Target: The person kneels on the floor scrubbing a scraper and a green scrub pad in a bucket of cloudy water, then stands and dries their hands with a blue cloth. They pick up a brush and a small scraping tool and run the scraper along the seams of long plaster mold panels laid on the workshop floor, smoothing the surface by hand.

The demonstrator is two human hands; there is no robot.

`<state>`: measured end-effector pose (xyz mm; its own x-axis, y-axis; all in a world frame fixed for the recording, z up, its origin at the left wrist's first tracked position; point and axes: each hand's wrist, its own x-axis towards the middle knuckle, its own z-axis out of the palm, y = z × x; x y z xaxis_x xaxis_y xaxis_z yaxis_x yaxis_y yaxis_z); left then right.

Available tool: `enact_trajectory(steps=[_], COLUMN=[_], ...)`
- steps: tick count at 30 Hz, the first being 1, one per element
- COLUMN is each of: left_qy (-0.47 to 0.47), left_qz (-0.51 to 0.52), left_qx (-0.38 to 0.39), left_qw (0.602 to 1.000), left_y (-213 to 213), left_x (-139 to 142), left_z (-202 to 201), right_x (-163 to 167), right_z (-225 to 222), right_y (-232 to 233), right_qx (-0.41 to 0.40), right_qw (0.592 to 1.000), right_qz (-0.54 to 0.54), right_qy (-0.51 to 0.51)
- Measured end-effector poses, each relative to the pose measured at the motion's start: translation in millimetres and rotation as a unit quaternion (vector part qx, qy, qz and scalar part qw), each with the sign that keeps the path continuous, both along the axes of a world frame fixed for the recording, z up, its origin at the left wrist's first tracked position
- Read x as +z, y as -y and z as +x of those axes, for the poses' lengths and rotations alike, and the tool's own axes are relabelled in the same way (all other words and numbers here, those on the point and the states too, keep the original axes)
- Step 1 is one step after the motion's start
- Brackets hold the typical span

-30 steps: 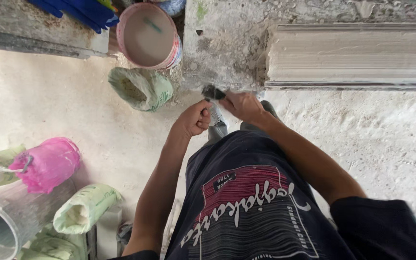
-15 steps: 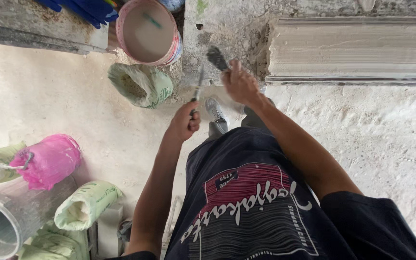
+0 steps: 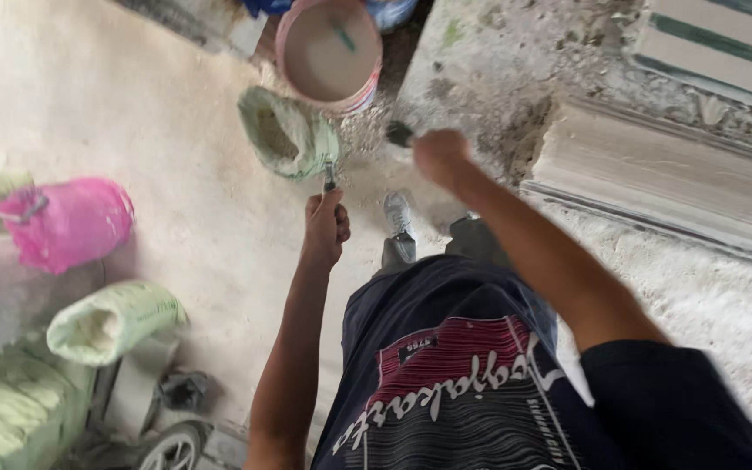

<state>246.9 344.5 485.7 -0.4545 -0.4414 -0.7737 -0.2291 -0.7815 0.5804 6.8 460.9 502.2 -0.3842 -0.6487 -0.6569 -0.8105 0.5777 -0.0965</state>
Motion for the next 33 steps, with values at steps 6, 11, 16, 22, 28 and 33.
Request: enact_trajectory(steps=[6,11,16,22,28,33], left_qy=[-0.044,-0.012,-0.012,-0.066,-0.007,-0.004], left_qz=[0.026,0.024,-0.011,-0.026,-0.055,-0.078], left_qx=[0.008,0.004,0.011,-0.025,-0.015,-0.007], left_qw=[0.999,1.0,1.0,0.997,0.998,0.997], left_y=[-7.0,-3.0,7.2,1.6,3.0,3.5], left_x=[-16.6,-8.5,-5.7,-10.3,-1.3,-5.4], left_z=[21.8,15.3,7.2,1.4,-8.8,-10.9], right_x=[24.2,21.2,28.9,33.9,15.6,1.3], right_z=[-53.7,-39.5,-46.5,-69.2,22.7,37.9], right_y=[34.2,49.0,21.0,56.0,51.8,18.8], right_qx=[-0.037,-0.236,-0.327,-0.122,-0.091,-0.182], right_qw=[0.981,0.936,0.905,0.992,0.99,0.965], right_qz=[0.066,-0.016,0.092,0.003,0.048,-0.18], right_qy=[0.178,0.259,0.254,0.0,0.101,0.048])
